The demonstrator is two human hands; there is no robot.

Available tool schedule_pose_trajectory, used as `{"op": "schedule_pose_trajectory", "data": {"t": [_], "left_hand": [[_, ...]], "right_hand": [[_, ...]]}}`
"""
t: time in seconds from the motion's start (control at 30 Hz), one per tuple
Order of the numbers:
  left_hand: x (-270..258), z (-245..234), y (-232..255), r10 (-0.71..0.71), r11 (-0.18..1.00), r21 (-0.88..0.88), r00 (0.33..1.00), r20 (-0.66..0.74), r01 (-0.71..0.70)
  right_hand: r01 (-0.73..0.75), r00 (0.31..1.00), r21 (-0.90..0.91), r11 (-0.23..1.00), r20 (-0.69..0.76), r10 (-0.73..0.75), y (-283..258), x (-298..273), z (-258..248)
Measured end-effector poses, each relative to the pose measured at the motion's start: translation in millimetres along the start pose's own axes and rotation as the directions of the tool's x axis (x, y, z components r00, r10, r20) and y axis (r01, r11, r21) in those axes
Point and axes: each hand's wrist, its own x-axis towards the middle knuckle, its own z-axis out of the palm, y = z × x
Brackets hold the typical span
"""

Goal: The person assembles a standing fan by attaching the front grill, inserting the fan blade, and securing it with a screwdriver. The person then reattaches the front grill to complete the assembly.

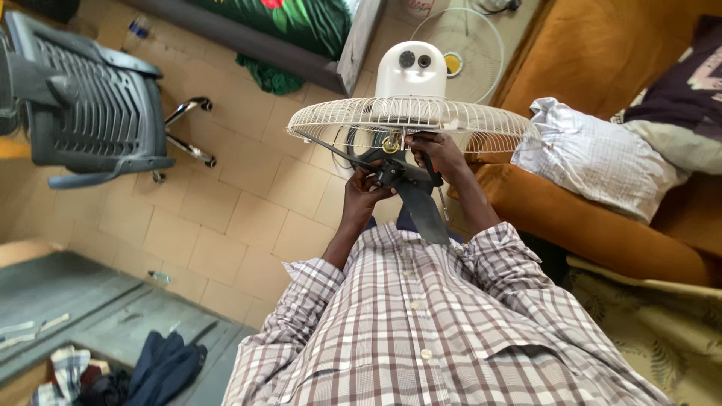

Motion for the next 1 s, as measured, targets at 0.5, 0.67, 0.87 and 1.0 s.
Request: {"op": "schedule_pose_trajectory", "data": {"t": [0.5,0.67,0.87,1.0], "left_hand": [[14,43,-9,0.04,0.993,-0.096,0.977,-0.211,-0.061],[29,28,1,-0.048,0.999,0.006,0.989,-0.14,0.049],[35,16,17,-0.069,0.997,0.046,0.998,0.01,0.069],[32,11,17,-0.095,0.994,-0.039,0.993,0.075,0.098]], "right_hand": [[-0.019,0.987,-0.437,0.899,0.136,0.087,14,34,-28],[0.039,0.998,-0.329,0.943,0.062,-0.019,51,46,-40],[0.319,0.947,-0.467,0.825,0.13,-0.292,73,50,-46],[0.368,0.929,-0.506,0.78,0.166,-0.33,74,33,-45]]}}
